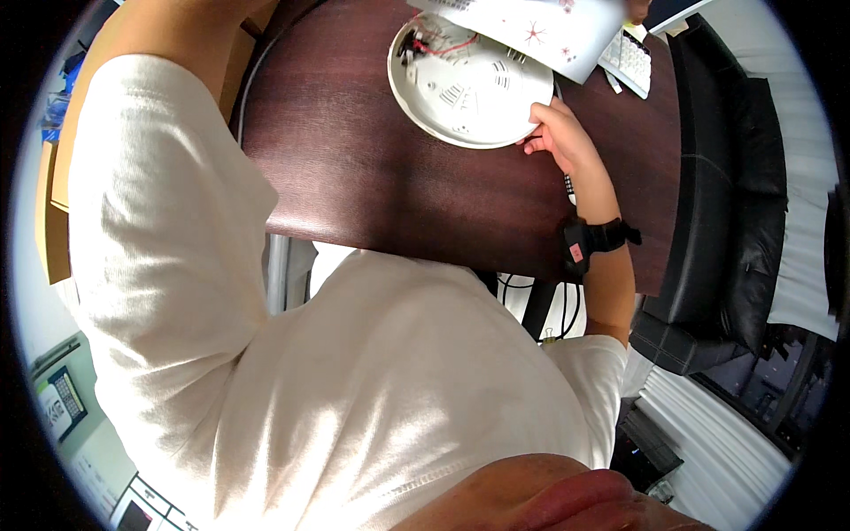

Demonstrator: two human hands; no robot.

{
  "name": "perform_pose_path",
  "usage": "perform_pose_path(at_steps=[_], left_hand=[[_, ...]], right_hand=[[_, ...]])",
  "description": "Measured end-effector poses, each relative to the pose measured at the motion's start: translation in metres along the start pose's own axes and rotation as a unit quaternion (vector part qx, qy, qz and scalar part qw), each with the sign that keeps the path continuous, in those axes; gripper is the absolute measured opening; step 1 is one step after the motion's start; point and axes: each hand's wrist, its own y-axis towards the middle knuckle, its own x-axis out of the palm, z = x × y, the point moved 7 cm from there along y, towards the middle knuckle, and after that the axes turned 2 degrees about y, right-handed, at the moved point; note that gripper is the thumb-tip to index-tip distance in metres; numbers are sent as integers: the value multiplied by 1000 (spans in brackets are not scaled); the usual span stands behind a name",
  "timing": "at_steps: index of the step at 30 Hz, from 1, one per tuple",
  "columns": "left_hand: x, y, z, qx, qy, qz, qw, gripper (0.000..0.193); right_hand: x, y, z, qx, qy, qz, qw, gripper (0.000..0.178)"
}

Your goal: The person disassembles a white rice cooker by removing the lid, unscrewing the base with a screwdriver, and separating the outer shell to expose the internal heating element and wiring.

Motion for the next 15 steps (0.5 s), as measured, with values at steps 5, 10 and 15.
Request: perform_pose_path(at_steps=[5, 10, 15], left_hand=[[1, 4, -4, -12, -12, -23, 1000, 55], [3, 5, -17, -45, -36, -67, 996, 57], [9, -38, -55, -19, -80, 88, 993, 64]], right_hand=[[-2, 8, 7, 7, 6, 11, 1000, 43], [1, 2, -2, 1, -17, 8, 1000, 49], [-8, -7, -10, -22, -38, 30, 999, 59]])
